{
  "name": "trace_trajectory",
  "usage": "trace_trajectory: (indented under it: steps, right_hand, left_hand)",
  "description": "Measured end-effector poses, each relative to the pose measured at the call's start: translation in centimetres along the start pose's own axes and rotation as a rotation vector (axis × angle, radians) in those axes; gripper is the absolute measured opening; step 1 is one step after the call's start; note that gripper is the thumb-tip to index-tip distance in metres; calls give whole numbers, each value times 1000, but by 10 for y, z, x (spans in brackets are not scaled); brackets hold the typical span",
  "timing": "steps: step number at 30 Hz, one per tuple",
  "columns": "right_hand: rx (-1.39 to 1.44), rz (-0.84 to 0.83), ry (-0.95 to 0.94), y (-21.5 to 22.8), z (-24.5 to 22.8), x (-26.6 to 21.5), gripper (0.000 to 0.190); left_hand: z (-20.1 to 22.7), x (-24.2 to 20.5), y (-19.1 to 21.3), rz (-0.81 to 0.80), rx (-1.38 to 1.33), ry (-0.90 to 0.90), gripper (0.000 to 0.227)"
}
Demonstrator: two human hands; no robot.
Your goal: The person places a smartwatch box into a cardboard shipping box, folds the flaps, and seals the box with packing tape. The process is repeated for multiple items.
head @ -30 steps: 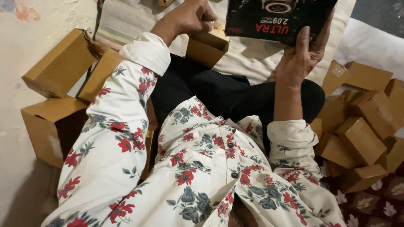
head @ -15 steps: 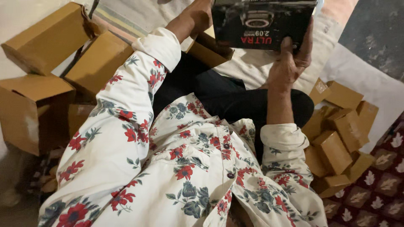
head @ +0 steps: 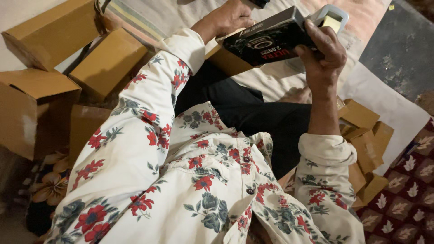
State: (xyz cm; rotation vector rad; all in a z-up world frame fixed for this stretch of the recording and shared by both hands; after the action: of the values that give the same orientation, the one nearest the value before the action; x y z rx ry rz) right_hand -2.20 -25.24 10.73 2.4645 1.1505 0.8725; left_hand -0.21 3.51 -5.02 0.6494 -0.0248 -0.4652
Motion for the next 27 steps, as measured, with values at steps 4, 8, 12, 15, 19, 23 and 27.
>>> trace_trajectory:
  steps: [4, 8, 12, 15, 19, 23, 27]
  right_hand:
    - [-51, 27, 21, -6, -7, 8, 62]
    - [-128, 12, -21, -9, -21, 18, 63]
    - [-134, -57, -47, -14, -34, 28, 57]
    - [-150, -83, -5, -22, -42, 39, 58]
    - [-193, -104, 10, -30, -49, 47, 55]
    - [-339, -152, 14, -57, -54, 51, 49]
    - [-305, -207, -7, -64, -41, 58, 43]
  left_hand:
    - [-1, 3, 1, 74, 32, -51, 28]
    - [6, -2, 4, 169, 227, -219, 23]
    - [3, -5, 4, 92, 183, -161, 21]
    - [1, -21, 11, 126, 236, -108, 22]
    - [-2, -28, 10, 167, 310, -92, 22]
    - [-10, -19, 8, 212, 428, -62, 22]
    - [-23, -28, 6, 314, 375, -74, 19]
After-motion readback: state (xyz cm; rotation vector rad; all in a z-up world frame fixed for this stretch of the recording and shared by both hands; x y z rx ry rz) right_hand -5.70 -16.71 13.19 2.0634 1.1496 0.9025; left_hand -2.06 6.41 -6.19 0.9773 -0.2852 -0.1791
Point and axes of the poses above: each hand's wrist, its own x-axis towards the middle knuckle, its own y-axis out of the back of the hand, z = x × y, the point moved 5 cm from there along x, towards the middle knuckle, and after that the axes turned 15 degrees about -z, right-handed, at the moved point
